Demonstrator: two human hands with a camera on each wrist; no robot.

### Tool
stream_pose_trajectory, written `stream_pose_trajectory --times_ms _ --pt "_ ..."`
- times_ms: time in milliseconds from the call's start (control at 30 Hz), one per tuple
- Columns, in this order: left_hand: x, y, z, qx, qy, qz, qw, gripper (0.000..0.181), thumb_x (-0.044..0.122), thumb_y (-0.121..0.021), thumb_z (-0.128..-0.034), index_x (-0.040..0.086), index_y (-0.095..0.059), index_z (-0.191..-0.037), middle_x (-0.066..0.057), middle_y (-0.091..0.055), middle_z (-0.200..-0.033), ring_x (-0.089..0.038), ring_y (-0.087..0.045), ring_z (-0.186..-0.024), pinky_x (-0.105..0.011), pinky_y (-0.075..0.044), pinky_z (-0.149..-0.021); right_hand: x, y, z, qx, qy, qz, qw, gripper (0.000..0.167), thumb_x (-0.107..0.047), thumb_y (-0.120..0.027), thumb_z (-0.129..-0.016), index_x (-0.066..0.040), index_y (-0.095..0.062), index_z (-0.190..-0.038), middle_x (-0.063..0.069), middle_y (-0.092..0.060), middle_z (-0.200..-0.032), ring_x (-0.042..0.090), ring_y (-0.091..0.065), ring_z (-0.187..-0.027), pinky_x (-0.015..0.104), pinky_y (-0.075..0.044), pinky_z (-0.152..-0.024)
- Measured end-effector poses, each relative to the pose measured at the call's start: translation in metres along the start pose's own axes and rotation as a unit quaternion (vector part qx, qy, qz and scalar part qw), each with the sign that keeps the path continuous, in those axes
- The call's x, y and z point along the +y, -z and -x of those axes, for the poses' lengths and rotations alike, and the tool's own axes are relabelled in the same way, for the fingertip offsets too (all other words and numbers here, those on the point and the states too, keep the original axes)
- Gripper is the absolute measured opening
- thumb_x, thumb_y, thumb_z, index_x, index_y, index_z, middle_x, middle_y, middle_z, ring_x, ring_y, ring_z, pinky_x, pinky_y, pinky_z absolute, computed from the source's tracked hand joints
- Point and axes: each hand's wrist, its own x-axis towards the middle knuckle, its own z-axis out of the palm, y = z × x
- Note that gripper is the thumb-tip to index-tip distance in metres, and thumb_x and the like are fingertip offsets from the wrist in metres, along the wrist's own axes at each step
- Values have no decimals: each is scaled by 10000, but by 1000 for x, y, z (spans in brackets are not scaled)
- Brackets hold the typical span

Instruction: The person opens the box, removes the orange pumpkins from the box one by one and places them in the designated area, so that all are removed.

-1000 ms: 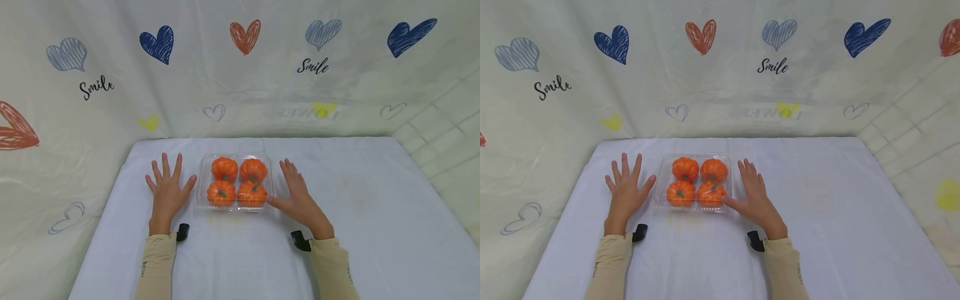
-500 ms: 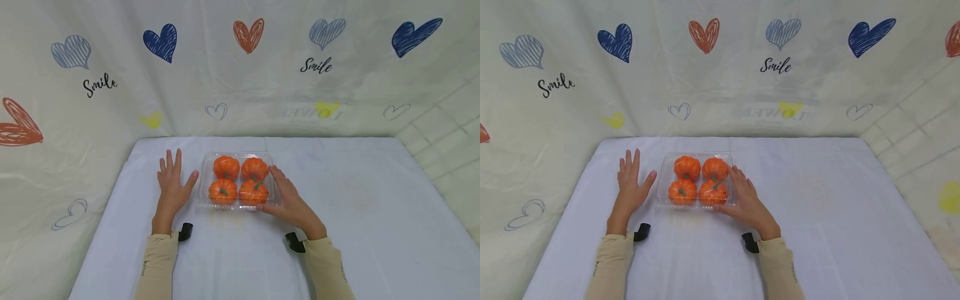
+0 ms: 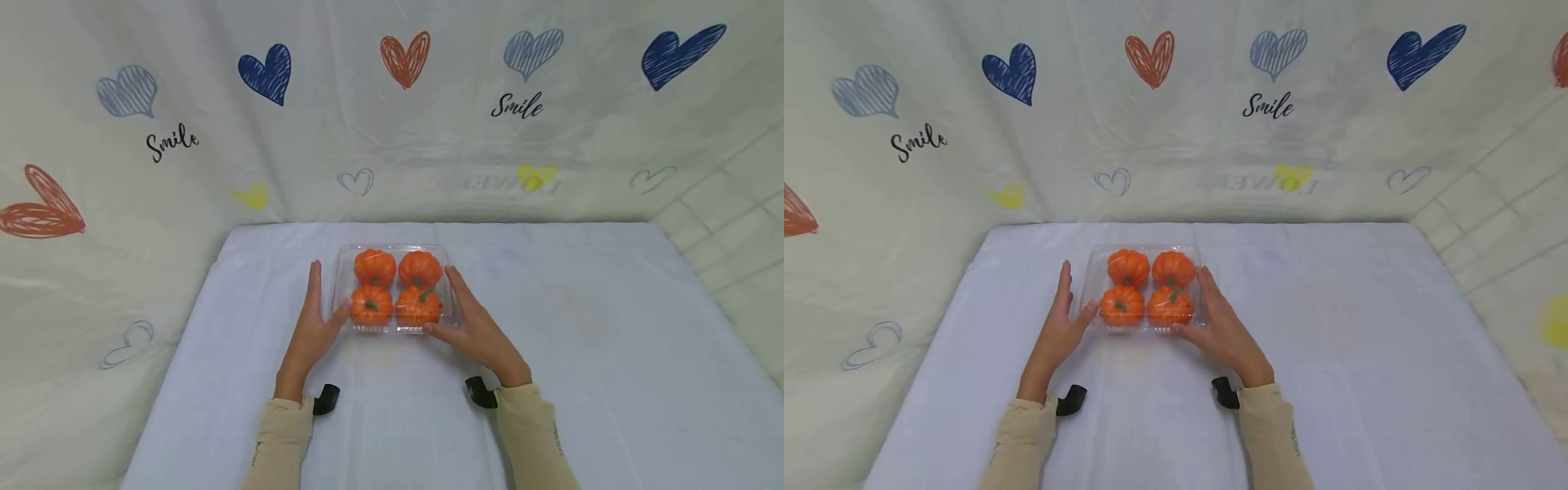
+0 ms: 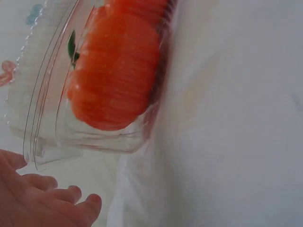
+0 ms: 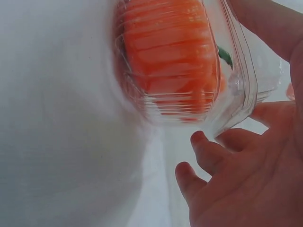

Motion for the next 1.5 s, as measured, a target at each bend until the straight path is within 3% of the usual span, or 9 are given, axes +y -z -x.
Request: stream_pose_trajectory --times_ms 233,433,567,767,1133,1400,1500 --pt "-6 -24 11 -46 320 1164 9927 1107 434 -766 -966 239 0 -1742 -76 -51 -1799 -244 -110 -1640 -505 -198 -1290 4 -3 -3 63 -119 -271 9995 1143 -403 -826 -948 -206 -30 -1743 21 -35 -1798 304 -99 -1637 625 -204 -1270" --pt "-12 -33 17 110 246 1899 9814 1112 278 -829 -940 190 -60 -1739 -33 -62 -1798 -228 -116 -1637 -512 -180 -1296 9 -7 -4 163 -179 -669 9975 1148 -363 -827 -952 -229 -6 -1742 30 -47 -1796 305 -157 -1628 600 -230 -1269" --pt "-18 -36 19 38 214 2121 9770 1090 183 -825 -927 214 -96 -1738 -29 -99 -1792 -230 -108 -1636 -533 -166 -1297 14 -12 -6 273 -203 -978 9946 1117 -300 -822 -965 -226 -26 -1744 24 -34 -1799 327 -170 -1626 580 -241 -1266" --pt "-21 -38 19 -90 157 2119 9771 1098 139 -811 -923 216 -83 -1741 -23 -75 -1794 -223 -76 -1638 -543 -130 -1301 18 -19 -7 518 -361 -1470 9871 1083 -242 -823 -972 -256 -66 -1746 -17 -12 -1801 307 -127 -1635 562 -213 -1276" --pt "-18 -37 20 -46 85 1887 9820 1024 118 -743 -986 202 -59 -1743 -2 -54 -1799 -214 -65 -1640 -540 -159 -1295 17 -33 -3 789 -550 -1678 9811 1069 -276 -810 -974 -209 -74 -1745 -44 1 -1801 246 -82 -1643 592 -195 -1272" --pt "-20 -44 27 524 95 1104 9925 830 93 -602 -1063 241 -149 -1743 85 -192 -1771 -231 -255 -1597 -565 -281 -1255 16 -38 -3 705 -351 -1753 9814 1196 -247 -853 -916 -295 15 -1738 -67 47 -1794 259 -69 -1644 630 -118 -1282" --pt "-20 -46 29 746 -109 854 9935 757 89 -562 -1087 213 -193 -1737 68 -225 -1766 -222 -294 -1584 -520 -312 -1246 14 -38 -3 735 -369 -1678 9824 1201 -231 -854 -912 -305 15 -1737 -71 45 -1795 261 -83 -1643 630 -122 -1282"
